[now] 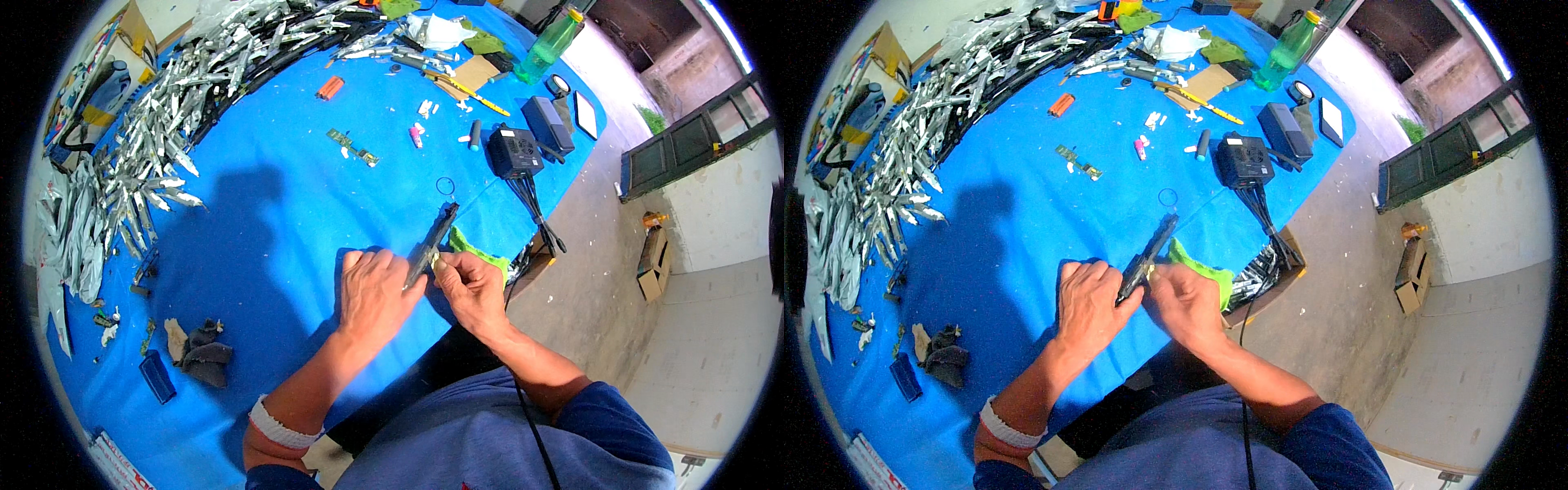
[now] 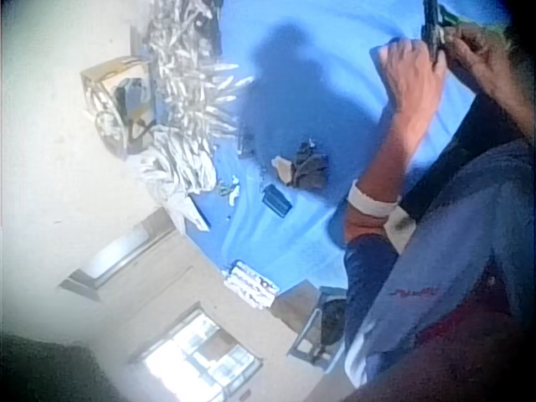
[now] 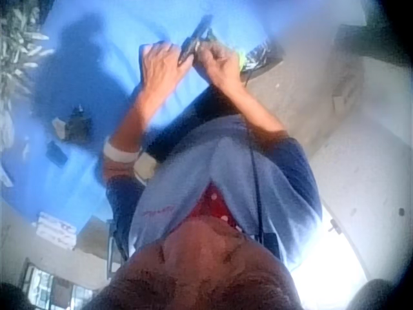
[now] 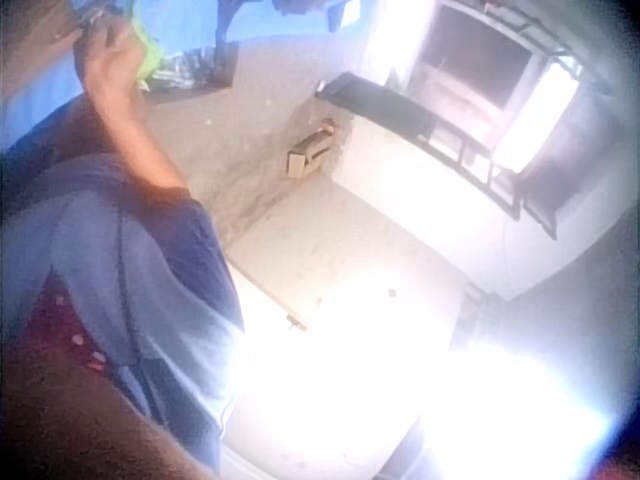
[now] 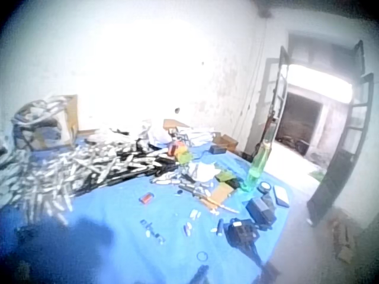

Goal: The person uses a soldering iron to work on a small electronic component held in their left hand. They briefly pick up a green bottle and pour liquid onto the component before continuing to solder. The workspace is cluttered with various electronic parts and tools.

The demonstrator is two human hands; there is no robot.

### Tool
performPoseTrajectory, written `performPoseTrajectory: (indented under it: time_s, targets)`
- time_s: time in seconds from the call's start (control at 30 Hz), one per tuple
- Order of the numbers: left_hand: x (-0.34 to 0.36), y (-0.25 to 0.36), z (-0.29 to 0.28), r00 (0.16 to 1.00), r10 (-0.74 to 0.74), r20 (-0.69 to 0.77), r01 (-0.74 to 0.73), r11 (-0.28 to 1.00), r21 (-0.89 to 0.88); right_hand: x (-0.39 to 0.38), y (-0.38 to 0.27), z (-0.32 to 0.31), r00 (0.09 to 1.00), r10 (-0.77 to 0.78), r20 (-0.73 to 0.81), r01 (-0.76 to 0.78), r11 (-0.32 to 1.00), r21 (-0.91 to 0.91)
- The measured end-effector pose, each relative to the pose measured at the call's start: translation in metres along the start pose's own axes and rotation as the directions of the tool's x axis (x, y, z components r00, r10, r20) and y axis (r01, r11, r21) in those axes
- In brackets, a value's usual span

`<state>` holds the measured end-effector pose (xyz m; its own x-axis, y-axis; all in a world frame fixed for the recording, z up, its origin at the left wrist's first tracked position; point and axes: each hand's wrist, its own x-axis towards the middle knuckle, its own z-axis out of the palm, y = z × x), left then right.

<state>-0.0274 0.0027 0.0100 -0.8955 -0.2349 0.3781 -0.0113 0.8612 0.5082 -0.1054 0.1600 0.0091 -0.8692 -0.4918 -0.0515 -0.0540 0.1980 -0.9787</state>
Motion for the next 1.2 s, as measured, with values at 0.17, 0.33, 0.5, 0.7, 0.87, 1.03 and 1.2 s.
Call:
performPoseTrajectory:
  time_s: [0.17, 0.33, 0.5, 0.7, 0.87, 1.03, 1.2]
  targets:
    - [0.0, -0.001, 0.001, 1.0, 0.0, 0.0, 0.0, 1.0, -0.015, 0.003, -0.007, 0.003, 0.995, 0.072, -0.066, -0.071, 0.997, 0.013]
    - [0.0, -0.001, 0.001, 1.0, 0.005, 0.001, -0.005, 1.0, -0.019, 0.001, 0.0, 0.005, 0.998, -0.021, -0.052, 0.02, 1.0, -0.011]
    - [-0.001, -0.001, 0.001, 1.0, 0.003, 0.004, -0.003, 1.0, -0.018, -0.001, -0.004, 0.002, 1.0, 0.029, -0.013, -0.029, 0.999, -0.021]
    - [0.0, -0.001, 0.001, 1.0, 0.006, 0.009, -0.006, 1.0, -0.017, 0.004, 0.007, 0.003, 0.998, 0.005, -0.063, -0.007, 1.0, -0.025]
    - [-0.001, -0.002, 0.0, 1.0, 0.012, 0.003, -0.012, 1.0, -0.008, 0.0, -0.004, 0.001, 0.999, 0.003, 0.05, -0.008, 0.996, 0.089]
    - [0.0, -0.001, 0.0, 1.0, 0.007, 0.009, -0.007, 1.0, -0.017, 0.002, -0.009, 0.004, 0.997, 0.062, -0.044, -0.059, 0.997, 0.056]
    - [0.001, 0.001, -0.002, 1.0, 0.006, 0.018, -0.005, 1.0, -0.019, 0.004, -0.001, 0.007, 0.997, 0.034, -0.067, -0.028, 0.996, 0.081]
